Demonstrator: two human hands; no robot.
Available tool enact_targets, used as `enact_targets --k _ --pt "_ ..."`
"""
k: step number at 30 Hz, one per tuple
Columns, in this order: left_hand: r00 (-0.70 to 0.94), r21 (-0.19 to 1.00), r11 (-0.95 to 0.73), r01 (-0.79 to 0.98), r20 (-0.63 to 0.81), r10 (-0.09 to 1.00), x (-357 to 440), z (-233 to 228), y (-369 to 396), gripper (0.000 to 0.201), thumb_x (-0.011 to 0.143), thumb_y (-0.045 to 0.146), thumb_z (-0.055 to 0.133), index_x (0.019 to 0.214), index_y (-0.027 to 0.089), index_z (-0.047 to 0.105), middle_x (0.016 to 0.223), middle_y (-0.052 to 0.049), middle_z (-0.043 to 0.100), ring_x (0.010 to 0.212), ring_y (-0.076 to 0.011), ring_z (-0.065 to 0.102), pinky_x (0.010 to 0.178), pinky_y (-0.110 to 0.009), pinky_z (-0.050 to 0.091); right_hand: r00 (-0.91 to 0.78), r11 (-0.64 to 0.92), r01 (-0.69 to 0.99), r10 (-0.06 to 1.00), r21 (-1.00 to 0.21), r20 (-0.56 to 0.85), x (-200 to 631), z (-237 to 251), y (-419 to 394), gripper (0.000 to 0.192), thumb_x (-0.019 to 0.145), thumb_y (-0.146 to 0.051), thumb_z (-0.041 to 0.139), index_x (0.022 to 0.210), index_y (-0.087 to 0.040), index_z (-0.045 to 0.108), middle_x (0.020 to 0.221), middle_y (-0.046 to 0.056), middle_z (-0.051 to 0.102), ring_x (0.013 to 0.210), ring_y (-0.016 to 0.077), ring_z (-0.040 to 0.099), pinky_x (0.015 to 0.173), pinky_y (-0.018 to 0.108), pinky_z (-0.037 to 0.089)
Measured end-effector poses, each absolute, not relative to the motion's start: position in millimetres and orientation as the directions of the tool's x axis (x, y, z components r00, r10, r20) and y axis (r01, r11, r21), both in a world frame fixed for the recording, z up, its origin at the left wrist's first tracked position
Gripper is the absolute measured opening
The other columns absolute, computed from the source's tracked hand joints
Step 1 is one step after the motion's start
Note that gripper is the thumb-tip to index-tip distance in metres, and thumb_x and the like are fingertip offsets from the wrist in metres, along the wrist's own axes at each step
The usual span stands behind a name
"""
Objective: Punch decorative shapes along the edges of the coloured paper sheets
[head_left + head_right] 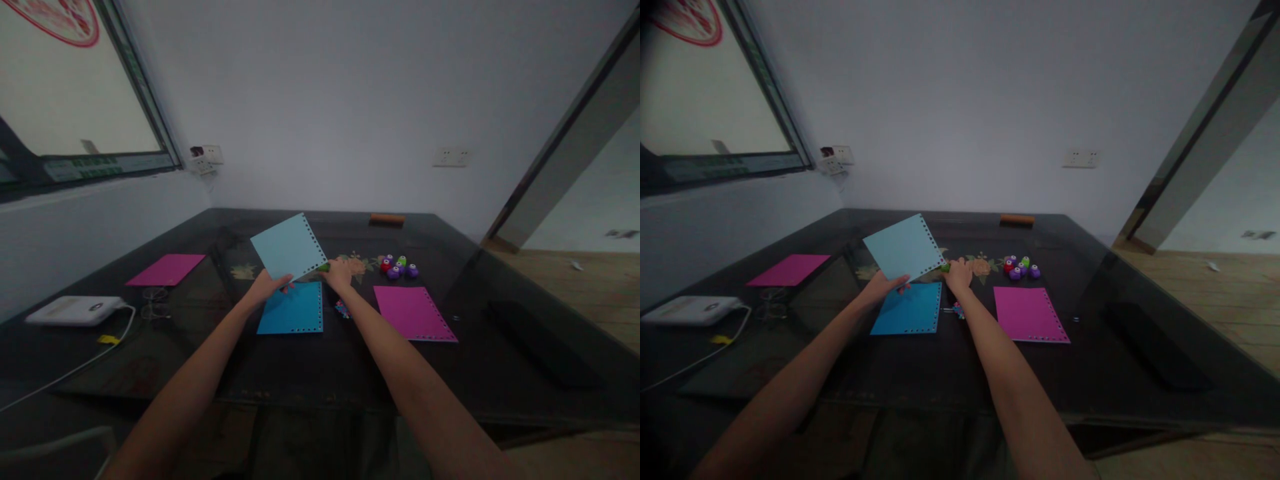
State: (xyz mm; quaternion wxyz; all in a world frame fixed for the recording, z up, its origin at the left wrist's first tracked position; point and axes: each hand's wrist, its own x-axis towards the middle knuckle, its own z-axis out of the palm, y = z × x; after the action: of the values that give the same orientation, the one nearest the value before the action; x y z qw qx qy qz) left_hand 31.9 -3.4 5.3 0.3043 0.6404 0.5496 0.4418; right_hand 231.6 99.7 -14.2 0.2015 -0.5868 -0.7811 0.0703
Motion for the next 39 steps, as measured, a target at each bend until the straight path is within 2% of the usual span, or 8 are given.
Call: enact_targets --k 6,11,19,21,26,30,35,39 --pt "-0.155 0.922 -0.163 0.353 0.229 0.961 31 2 1 0.03 0.072 0.041 0.062 0.069 0.011 0.063 0.063 -0.007 0.066 0.049 -0.0129 0.051 0.053 -0.026 0.041 -0.193 0.271 0.87 0.956 -0.412 0.221 225 -13 102 0.036 0.075 -0.041 0.065 0.109 -0.027 0.065 0.112 0.01 0.056 0.106 0.0259 0.048 0.086 0.035 0.036" --pt "-0.253 0.951 -0.135 0.277 0.208 0.945 34 6 -3 0.03 0.07 0.04 0.064 0.071 0.011 0.063 0.065 -0.007 0.067 0.049 -0.0129 0.051 0.052 -0.026 0.042 -0.179 0.279 0.81 0.955 -0.515 0.235 227 -15 104 0.033 0.072 -0.033 0.069 0.103 -0.022 0.068 0.111 0.012 0.058 0.108 0.0274 0.049 0.088 0.036 0.036" --pt "-0.249 0.966 -0.16 0.203 0.209 0.946 43 10 -7 0.029 0.067 0.04 0.067 0.072 0.012 0.059 0.061 -0.003 0.064 0.047 -0.0117 0.05 0.051 -0.025 0.041 -0.24 0.345 0.665 0.938 -0.662 0.248 248 -9 108 0.029 0.075 -0.033 0.064 0.098 -0.015 0.062 0.094 0.008 0.067 0.086 0.0188 0.061 0.074 0.028 0.045" --pt "-0.229 0.964 -0.16 0.211 0.208 0.951 47 10 -9 0.029 0.068 0.04 0.066 0.073 0.012 0.059 0.062 -0.004 0.064 0.048 -0.0118 0.051 0.051 -0.025 0.041 -0.259 0.353 0.57 0.934 -0.742 0.246 257 -6 103 0.027 0.074 -0.031 0.065 0.095 -0.015 0.061 0.087 0.006 0.067 0.074 0.0161 0.062 0.066 0.026 0.046" --pt "-0.19 0.972 -0.139 0.19 0.175 0.966 64 12 -15 0.032 0.069 0.041 0.066 0.081 0.012 0.06 0.069 -0.007 0.068 0.051 -0.0139 0.053 0.053 -0.027 0.043 -0.342 0.248 0.098 0.918 -0.964 0.201 288 4 75 0.034 0.063 -0.025 0.071 0.093 -0.014 0.061 0.073 0.001 0.063 0.051 0.0116 0.057 0.048 0.025 0.044" --pt "-0.146 0.978 -0.139 0.155 0.161 0.976 86 19 -21 0.032 0.069 0.039 0.066 0.085 0.012 0.06 0.071 -0.008 0.068 0.052 -0.0146 0.054 0.054 -0.028 0.045 -0.375 0.139 -0.059 0.915 -0.988 0.151 313 16 38 0.038 0.055 -0.026 0.077 0.09 -0.015 0.065 0.07 0.0 0.063 0.055 0.0114 0.056 0.053 0.025 0.046" --pt "-0.072 0.984 -0.164 0.068 0.169 0.983 124 29 -21 0.032 0.069 0.036 0.067 0.09 0.014 0.058 0.072 -0.006 0.068 0.056 -0.0149 0.056 0.055 -0.027 0.045 -0.351 0.035 -0.167 0.932 -0.985 0.092 326 25 3 0.04 0.054 -0.024 0.079 0.09 -0.02 0.063 0.07 -0.004 0.061 0.045 0.0072 0.051 0.045 0.022 0.042" --pt "-0.119 0.982 -0.186 -0.014 0.183 0.976 153 24 -16 0.033 0.071 0.039 0.065 0.092 0.015 0.059 0.075 -0.006 0.068 0.06 -0.0163 0.059 0.057 -0.028 0.047 -0.324 -0.042 -0.327 0.943 -0.944 0.07 322 24 -3 0.044 0.05 -0.022 0.082 0.089 -0.021 0.061 0.076 -0.003 0.063 0.055 0.0105 0.06 0.055 0.025 0.05"
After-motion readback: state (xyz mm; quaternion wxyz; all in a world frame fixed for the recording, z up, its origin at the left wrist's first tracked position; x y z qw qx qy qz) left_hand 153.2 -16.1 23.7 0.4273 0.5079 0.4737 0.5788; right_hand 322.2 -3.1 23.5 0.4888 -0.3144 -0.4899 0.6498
